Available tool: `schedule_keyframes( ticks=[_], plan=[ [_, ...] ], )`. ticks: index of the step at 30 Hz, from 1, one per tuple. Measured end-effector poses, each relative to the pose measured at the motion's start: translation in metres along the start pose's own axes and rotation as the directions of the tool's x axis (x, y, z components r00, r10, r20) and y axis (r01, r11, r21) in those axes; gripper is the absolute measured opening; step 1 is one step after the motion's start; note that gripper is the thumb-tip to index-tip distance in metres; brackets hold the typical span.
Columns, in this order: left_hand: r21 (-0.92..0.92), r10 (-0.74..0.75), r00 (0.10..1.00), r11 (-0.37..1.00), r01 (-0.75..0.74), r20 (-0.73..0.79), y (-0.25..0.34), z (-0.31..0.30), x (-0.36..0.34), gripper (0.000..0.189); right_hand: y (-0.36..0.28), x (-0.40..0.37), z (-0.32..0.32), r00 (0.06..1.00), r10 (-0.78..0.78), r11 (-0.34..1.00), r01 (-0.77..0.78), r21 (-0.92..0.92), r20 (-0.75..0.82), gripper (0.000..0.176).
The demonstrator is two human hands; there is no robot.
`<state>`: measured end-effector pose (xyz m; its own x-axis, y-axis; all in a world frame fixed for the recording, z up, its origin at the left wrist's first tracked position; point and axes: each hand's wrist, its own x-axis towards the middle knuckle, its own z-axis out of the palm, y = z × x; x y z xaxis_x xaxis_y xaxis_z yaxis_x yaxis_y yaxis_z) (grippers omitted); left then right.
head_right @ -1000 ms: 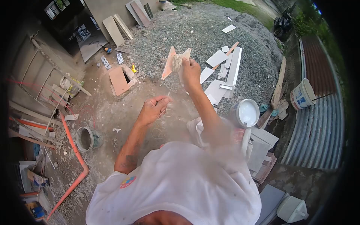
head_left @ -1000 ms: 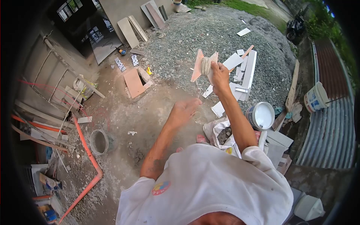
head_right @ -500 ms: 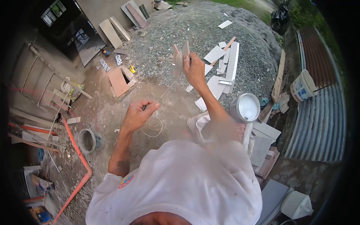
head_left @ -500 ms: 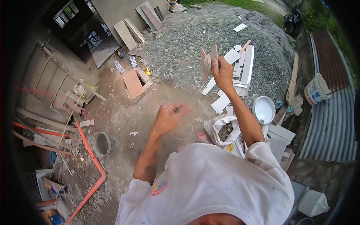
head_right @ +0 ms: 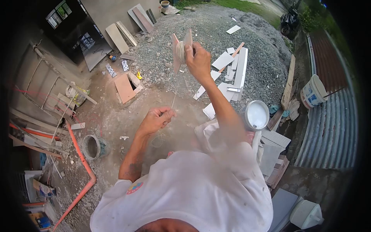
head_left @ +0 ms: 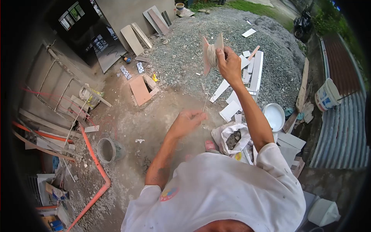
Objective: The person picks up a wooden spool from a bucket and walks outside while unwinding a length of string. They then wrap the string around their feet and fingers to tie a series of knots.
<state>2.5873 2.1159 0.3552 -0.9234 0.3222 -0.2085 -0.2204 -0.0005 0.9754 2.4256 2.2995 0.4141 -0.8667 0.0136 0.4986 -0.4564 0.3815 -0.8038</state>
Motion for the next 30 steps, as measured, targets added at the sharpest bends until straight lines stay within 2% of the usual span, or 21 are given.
schedule_keyframes(
  ticks=[1, 2, 3, 4, 5, 6, 8, 10, 12, 13, 14, 15, 16, 17, 19, 22, 24, 25, 27, 29, 30],
  plan=[
    [0.119, 0.027, 0.999, 0.993, -0.024, -0.021, 0.015, -0.007, -0.008, 0.023, 0.018, -0.005, 0.001, 0.996, -0.08, 0.941, 0.086, -0.328, 0.031, 0.02],
    [0.231, 0.058, 0.997, 0.972, -0.045, -0.053, 0.031, -0.025, -0.016, 0.021, 0.042, -0.019, 0.004, 0.98, -0.185, 0.918, 0.2, -0.342, 0.078, 0.023],
    [0.352, 0.258, 0.961, 0.912, -0.209, -0.096, 0.044, -0.043, -0.017, 0.022, 0.048, -0.037, 0.002, 0.977, -0.105, 0.92, 0.167, -0.356, 0.188, 0.022],
    [0.485, 0.445, 0.888, 0.806, -0.339, -0.119, 0.056, -0.063, -0.015, 0.024, 0.059, -0.056, -0.001, 0.934, -0.022, 0.946, 0.135, -0.293, 0.358, 0.022],
    [0.475, 0.494, 0.847, 0.804, -0.358, -0.196, 0.065, -0.084, -0.008, 0.022, 0.05, -0.07, -0.006, 0.843, 0.031, 0.964, 0.117, -0.24, 0.536, 0.023],
    [0.47, 0.537, 0.799, 0.797, -0.378, -0.269, 0.071, -0.1, -0.003, 0.021, 0.018, -0.083, -0.012, 0.739, 0.154, 0.984, -0.058, -0.166, 0.656, 0.025],
    [0.207, 0.335, 0.862, 0.939, -0.274, -0.381, 0.058, -0.119, 0.013, 0.018, -0.011, -0.1, -0.008, 0.665, 0.05, 0.916, -0.327, 0.231, 0.745, 0.028],
    [-0.024, 0.196, 0.919, 0.976, -0.217, -0.342, 0.023, -0.116, 0.038, 0.017, -0.062, -0.085, -0.01, 0.77, -0.008, 0.734, -0.429, 0.527, 0.638, 0.027],
    [-0.268, 0.059, 0.976, 0.956, -0.115, -0.208, -0.001, -0.051, 0.039, 0.019, -0.065, -0.048, 0.003, 0.897, 0.107, 0.661, -0.387, 0.644, 0.429, 0.027],
    [-0.127, 0.017, 0.997, 0.992, -0.026, -0.073, -0.011, -0.02, 0.031, 0.018, -0.06, -0.029, 0.003, 0.929, 0.177, 0.623, -0.362, 0.693, 0.326, 0.027],
    [0.023, -0.041, 0.998, 0.999, 0.04, 0.044, -0.016, -0.003, 0.026, 0.019, -0.044, -0.015, 0.003, 0.967, 0.13, 0.878, -0.216, 0.428, 0.221, 0.025],
    [0.092, 0.061, 0.998, 0.994, -0.06, -0.001, -0.008, -0.001, 0.022, 0.019, -0.019, -0.008, 0.007, 0.986, 0.05, 0.994, -0.064, 0.083, 0.158, 0.024],
    [0.159, 0.159, 0.986, 0.976, -0.15, -0.049, 0.008, -0.002, 0.014, 0.019, 0.0, -0.01, 0.01, 0.989, -0.046, 0.957, 0.085, -0.277, 0.143, 0.023],
    [0.228, 0.26, 0.96, 0.946, -0.232, -0.1, 0.021, -0.008, 0.007, 0.02, 0.009, -0.023, 0.006, 0.945, -0.002, 0.958, 0.096, -0.272, 0.326, 0.023],
    [0.353, 0.327, 0.923, 0.904, -0.242, -0.204, 0.044, -0.059, 0.011, 0.021, 0.015, -0.052, 0.0, 0.743, 0.056, 0.962, 0.139, -0.236, 0.666, 0.025],
    [0.194, 0.337, 0.894, 0.937, -0.289, -0.294, 0.031, -0.091, 0.033, 0.021, -0.021, -0.087, 0.011, 0.759, -0.171, 0.932, -0.083, 0.353, 0.628, 0.027],
    [-0.082, 0.136, 0.934, 0.982, -0.172, -0.33, -0.002, -0.068, 0.038, 0.021, -0.055, -0.069, 0.018, 0.86, 0.057, 0.754, -0.37, 0.543, 0.507, 0.025],
    [-0.027, 0.103, 0.965, 0.993, -0.113, -0.242, -0.023, -0.045, 0.038, 0.022, -0.062, -0.055, 0.016, 0.875, 0.185, 0.62, -0.457, 0.638, 0.448, 0.024],
    [0.094, 0.109, 0.988, 0.991, -0.099, -0.109, -0.03, -0.019, 0.029, 0.023, -0.046, -0.031, 0.012, 0.969, 0.125, 0.955, -0.176, 0.239, 0.213, 0.025],
    [0.199, 0.207, 0.976, 0.961, -0.19, -0.069, 0.01, -0.017, 0.004, 0.024, -0.002, -0.028, 0.025, 0.988, -0.1, 0.98, 0.118, -0.162, 0.119, 0.027],
    [0.242, 0.262, 0.962, 0.941, -0.237, -0.073, 0.031, -0.022, -0.008, 0.024, 0.006, -0.04, 0.022, 0.963, -0.057, 0.976, 0.11, -0.189, 0.263, 0.026]
  ],
)
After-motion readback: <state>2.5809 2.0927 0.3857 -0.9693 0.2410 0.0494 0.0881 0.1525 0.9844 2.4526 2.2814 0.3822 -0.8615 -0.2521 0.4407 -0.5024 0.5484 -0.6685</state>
